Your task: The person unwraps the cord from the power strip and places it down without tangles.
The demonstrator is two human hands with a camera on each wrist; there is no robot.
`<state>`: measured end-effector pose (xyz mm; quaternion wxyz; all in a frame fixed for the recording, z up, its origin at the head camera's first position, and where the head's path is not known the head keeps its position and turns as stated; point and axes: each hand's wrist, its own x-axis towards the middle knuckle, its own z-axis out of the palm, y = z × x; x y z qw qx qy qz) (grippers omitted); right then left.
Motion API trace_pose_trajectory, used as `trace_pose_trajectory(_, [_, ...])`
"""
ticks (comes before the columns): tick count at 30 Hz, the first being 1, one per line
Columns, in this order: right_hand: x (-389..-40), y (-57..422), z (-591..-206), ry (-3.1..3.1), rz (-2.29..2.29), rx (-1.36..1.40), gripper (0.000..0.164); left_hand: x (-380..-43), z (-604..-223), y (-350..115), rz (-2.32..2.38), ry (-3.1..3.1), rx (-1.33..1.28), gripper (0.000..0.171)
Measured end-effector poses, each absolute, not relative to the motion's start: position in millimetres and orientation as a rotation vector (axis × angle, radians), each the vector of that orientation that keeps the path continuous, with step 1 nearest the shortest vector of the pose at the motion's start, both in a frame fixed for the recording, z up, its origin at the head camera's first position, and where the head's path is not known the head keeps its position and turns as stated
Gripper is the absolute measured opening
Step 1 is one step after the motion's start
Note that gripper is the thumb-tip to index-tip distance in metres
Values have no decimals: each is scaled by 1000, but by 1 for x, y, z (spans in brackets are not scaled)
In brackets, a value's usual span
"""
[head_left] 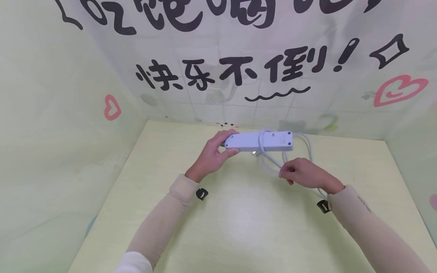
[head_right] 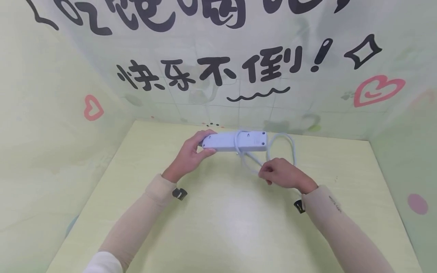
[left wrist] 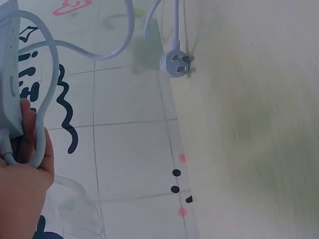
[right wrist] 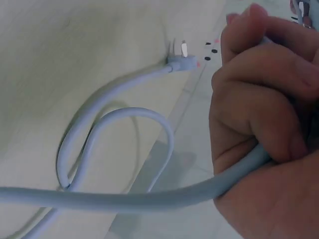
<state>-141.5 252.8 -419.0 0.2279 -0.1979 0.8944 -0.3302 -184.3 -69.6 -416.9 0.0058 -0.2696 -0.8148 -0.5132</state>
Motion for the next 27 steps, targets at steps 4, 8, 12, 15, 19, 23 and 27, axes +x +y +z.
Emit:
trace_pose_trajectory(4, [-149, 262, -419, 2608, -906, -438, 26, -181, -417, -68, -1620, -2570, -873, 46])
trace_pose_trajectory(8, [-153, 268, -412, 2681, -991, -262, 28, -177, -421, -68, -1610, -2603, -916, 45])
trace_pose_trajectory(12, [-152, 271, -398, 2744, -1106, -99, 36, -174, -426, -69, -1578, -2637, -946, 44])
trace_pose_trajectory(15, [-149, 273, -385, 2778, -1219, -54, 35, -176, -429, -70, -1556, -2639, -955, 43])
trace_pose_trajectory(19, [-142, 274, -370, 2786, -1328, -80, 30, -182, -431, -73, -1534, -2646, -934, 43])
trace_pose_trajectory(23, [-136, 274, -363, 2818, -1312, -151, 27, -187, -432, -80, -1545, -2645, -843, 45])
trace_pose_trajectory(27, [-131, 276, -362, 2817, -1291, -187, 22, -192, -434, -89, -1561, -2596, -725, 45])
